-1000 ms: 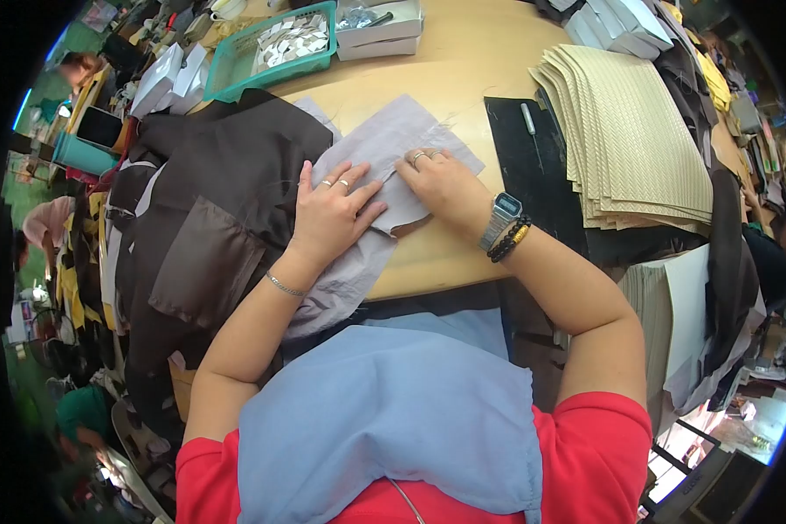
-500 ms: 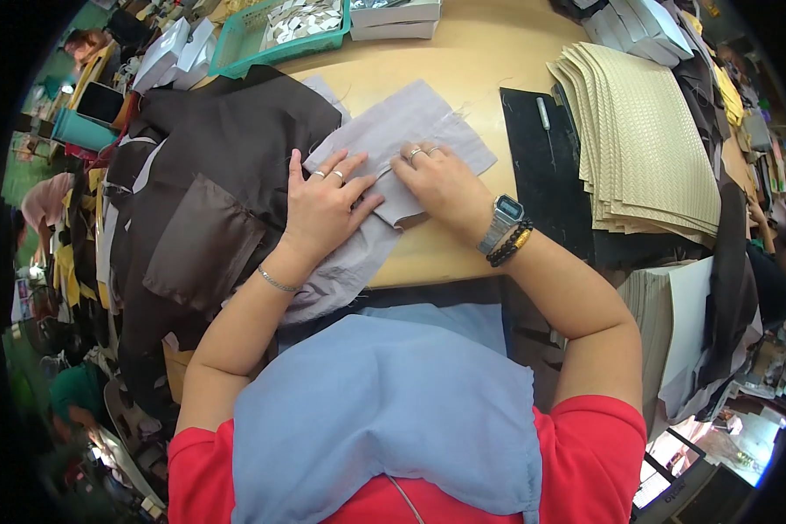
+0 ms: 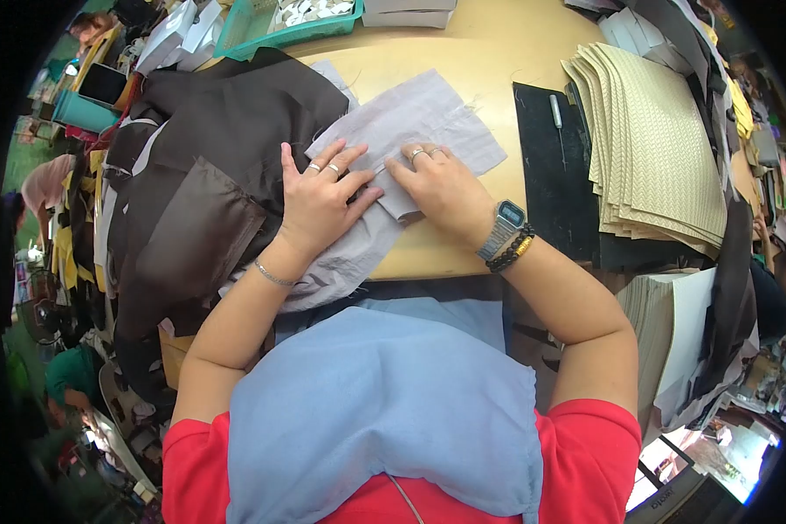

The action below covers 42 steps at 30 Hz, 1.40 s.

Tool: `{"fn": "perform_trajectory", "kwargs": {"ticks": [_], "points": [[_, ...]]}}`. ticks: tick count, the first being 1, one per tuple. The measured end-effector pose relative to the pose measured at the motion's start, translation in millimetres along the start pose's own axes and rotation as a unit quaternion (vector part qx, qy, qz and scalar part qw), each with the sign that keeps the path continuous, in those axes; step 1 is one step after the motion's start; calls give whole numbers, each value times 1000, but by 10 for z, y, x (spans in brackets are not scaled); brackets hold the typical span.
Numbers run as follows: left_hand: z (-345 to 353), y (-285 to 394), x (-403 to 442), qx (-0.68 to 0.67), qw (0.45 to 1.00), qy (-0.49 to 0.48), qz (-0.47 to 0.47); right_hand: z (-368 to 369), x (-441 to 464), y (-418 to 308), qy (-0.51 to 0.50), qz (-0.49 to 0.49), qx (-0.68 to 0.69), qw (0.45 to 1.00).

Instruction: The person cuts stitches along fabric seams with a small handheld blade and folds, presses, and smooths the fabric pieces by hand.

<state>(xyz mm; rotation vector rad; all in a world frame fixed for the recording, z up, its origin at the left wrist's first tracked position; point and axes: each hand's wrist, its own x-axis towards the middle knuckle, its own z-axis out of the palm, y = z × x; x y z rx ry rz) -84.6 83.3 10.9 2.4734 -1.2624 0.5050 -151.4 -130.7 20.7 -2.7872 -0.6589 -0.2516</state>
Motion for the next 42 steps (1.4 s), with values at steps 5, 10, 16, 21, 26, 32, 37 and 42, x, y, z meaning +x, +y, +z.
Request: {"fn": "perform_trajectory", "kwargs": {"ticks": [5, 10, 16, 21, 26, 32, 37, 42], "points": [[-14, -6, -32, 1, 1000, 6, -7, 4, 16, -85, -7, 18, 14, 1000], [-35, -15, -60, 0, 1000, 12, -22, 16, 35, -102, 4, 4, -6, 1000], [-72, -55, -86, 1, 999, 9, -37, 33, 56, -142, -2, -5, -20, 1000], [-75, -77, -113, 4, 999, 15, -36, 31, 72, -157, -3, 2, -23, 1000], [-121, -68, -122, -7, 998, -13, -66, 40, 116, -125, 22, 28, 35, 999], [-184, -118, -86, -58, 985, -102, -124, -18, 258, -223, 70, 30, 147, 986], [-167, -258, -61, -66, 982, -151, -91, 39, 172, -107, 47, 60, 215, 974], [-127, -337, -20, -50, 985, -159, -53, 72, 78, 52, 46, 110, 246, 962]]}}
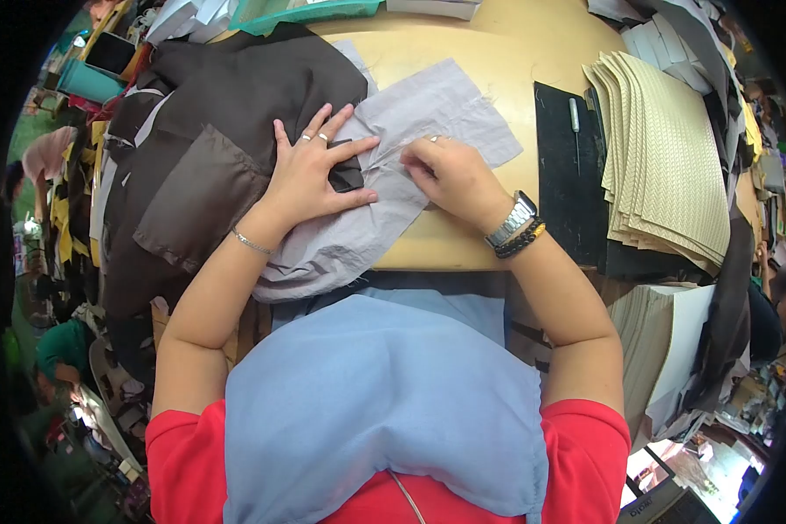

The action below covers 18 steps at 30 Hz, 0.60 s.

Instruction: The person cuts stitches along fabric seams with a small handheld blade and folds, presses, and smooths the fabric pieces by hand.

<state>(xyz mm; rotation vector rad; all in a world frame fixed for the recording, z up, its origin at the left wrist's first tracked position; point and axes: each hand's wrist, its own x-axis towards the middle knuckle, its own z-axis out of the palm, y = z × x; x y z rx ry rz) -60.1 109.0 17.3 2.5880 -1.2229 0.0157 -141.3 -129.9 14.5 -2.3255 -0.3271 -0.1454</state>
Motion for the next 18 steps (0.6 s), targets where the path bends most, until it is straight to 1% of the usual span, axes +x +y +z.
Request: {"fn": "perform_trajectory", "kwargs": {"ticks": [1, 4, 6, 8, 10, 11, 13, 16, 18], "points": [[8, 13, -1, -6, 1000, 4, -10, 7, -13, 41, -2, 6, 1, 1000], [65, 110, 39, -15, 998, 16, -51, 32, -29, 12, 45, -30, -101, 993], [141, 192, 65, -11, 996, 24, -90, 10, -22, -4, 88, -10, -176, 980], [132, 187, 55, -13, 996, 17, -83, -39, -52, 84, 139, 25, -248, 958], [109, 177, 63, -16, 997, 11, -75, -159, -77, 346, 197, 71, -314, 926], [94, 165, 63, -17, 997, 7, -71, -243, -93, 393, 187, 138, -295, 927], [88, 142, 61, -21, 998, 4, -63, -355, -102, 458, 184, 159, -248, 938], [93, 127, 81, -23, 998, 6, -53, -375, -70, 591, 193, 170, -30, 966], [91, 129, 73, -16, 998, 6, -54, -425, -19, 657, 197, 157, -43, 967]]}}
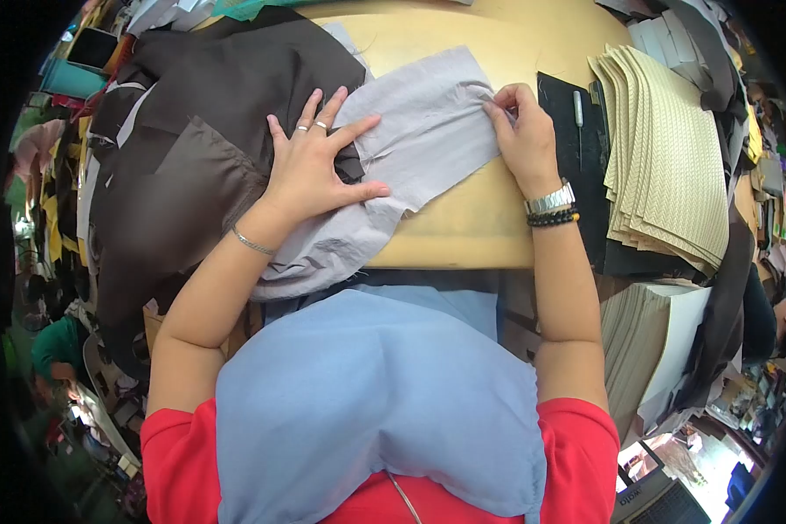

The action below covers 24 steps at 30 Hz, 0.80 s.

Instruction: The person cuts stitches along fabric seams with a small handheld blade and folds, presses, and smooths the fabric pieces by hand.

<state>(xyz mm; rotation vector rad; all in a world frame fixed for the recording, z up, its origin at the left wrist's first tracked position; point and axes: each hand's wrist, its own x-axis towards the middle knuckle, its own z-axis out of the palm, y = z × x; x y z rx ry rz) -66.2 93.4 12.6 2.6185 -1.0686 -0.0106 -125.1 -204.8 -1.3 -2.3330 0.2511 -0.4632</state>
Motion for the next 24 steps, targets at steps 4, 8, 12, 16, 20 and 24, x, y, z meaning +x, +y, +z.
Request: {"fn": "perform_trajectory", "kwargs": {"ticks": [4, 8, 12, 16, 20, 24], "points": [[-15, -1, 8, 9, 1000, -9, -3, 9, 65, -80, 35, -104, -126, 986], [-4, 0, 0, 13, 1000, -6, 1, 70, -124, -594, 13, -197, -45, 979], [11, -3, -1, 17, 1000, -3, 4, 340, -382, -797, -113, -247, 16, 962], [15, -11, 2, 17, 1000, -8, 1, 425, -401, -778, -145, -243, 8, 959], [21, -9, 5, 19, 1000, -7, 2, 429, -357, -795, -152, -250, 5, 956], [23, -11, 0, 16, 1000, 2, 4, 445, -327, -841, -174, -262, 6, 949]]}}
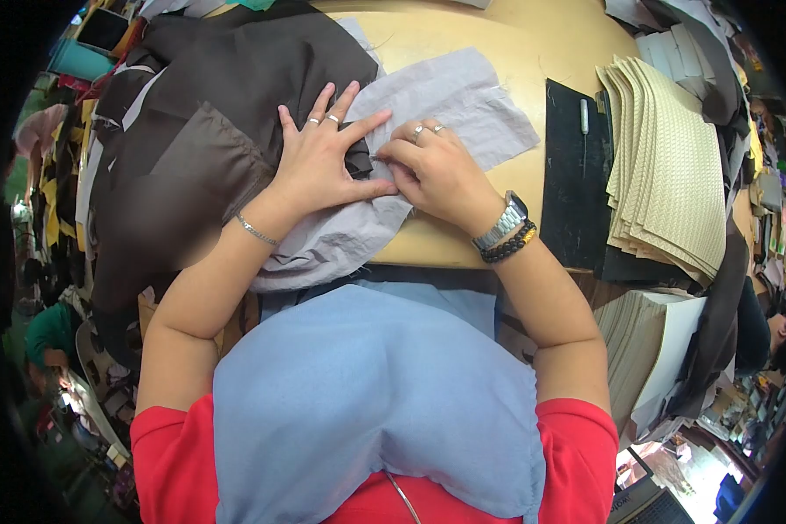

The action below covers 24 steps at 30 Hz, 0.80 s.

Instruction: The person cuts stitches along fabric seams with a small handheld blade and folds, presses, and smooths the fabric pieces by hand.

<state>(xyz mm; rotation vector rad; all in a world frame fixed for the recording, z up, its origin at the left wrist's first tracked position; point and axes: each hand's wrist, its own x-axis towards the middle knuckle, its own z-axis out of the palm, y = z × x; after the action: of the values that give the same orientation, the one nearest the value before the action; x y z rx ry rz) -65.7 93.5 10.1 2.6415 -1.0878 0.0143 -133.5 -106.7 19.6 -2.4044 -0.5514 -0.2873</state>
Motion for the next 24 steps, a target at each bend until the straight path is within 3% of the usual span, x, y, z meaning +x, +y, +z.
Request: {"fn": "perform_trajectory", "kwargs": {"ticks": [14, 17, 24], "points": [[18, 1, 0, -3, 1000, 8, 5, -25, -31, -6, -34, -52, -12, 998], [33, -14, -1, 2, 1000, 5, 5, 6, -104, 45, -9, 23, 55, 998], [46, -18, -5, 2, 1000, 3, 1, 43, -93, -30, 22, 15, 0, 1000]]}}
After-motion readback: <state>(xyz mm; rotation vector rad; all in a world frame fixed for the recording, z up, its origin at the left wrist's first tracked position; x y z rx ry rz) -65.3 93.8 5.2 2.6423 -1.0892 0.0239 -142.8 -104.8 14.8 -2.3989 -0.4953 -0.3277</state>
